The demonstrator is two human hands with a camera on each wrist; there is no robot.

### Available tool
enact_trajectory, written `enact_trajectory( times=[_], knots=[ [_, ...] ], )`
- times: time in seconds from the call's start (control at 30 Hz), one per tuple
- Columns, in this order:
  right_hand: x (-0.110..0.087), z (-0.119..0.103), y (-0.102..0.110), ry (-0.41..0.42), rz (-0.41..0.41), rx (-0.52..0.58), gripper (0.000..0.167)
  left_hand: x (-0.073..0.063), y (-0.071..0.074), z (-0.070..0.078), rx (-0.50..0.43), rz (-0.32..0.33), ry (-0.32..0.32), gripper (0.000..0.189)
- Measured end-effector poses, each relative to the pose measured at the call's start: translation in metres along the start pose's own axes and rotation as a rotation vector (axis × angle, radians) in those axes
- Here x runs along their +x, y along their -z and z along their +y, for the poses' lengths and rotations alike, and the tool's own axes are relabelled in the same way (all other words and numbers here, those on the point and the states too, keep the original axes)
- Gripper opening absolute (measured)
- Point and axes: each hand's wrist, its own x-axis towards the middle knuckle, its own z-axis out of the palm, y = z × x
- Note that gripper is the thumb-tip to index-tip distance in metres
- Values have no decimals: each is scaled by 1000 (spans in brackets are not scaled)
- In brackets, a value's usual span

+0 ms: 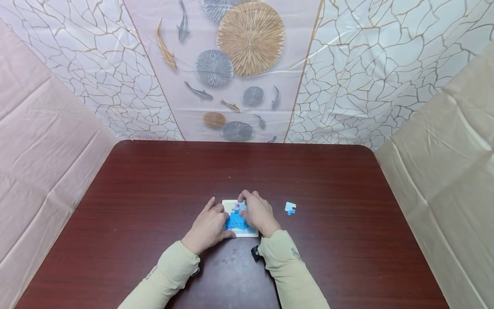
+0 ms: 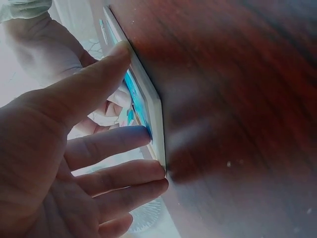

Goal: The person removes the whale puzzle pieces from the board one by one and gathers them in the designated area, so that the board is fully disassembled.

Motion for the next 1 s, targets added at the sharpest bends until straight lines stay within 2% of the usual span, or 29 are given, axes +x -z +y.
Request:
enact_trajectory(
  times=[0.47, 0.77, 0.9, 1.0],
  knots=[
    [-5, -1, -3, 42, 78, 25, 29, 0, 2, 1, -13, 6, 5, 44],
    [-10, 2, -3, 40, 132, 65, 25, -1, 1, 1, -12, 8, 6, 43],
    [-12, 5, -1, 63, 172, 112, 21, -1, 1, 1, -5, 17, -1, 43],
    [-13, 9, 2, 73, 188, 202, 19, 0, 1, 1, -6, 15, -2, 43]
  ],
)
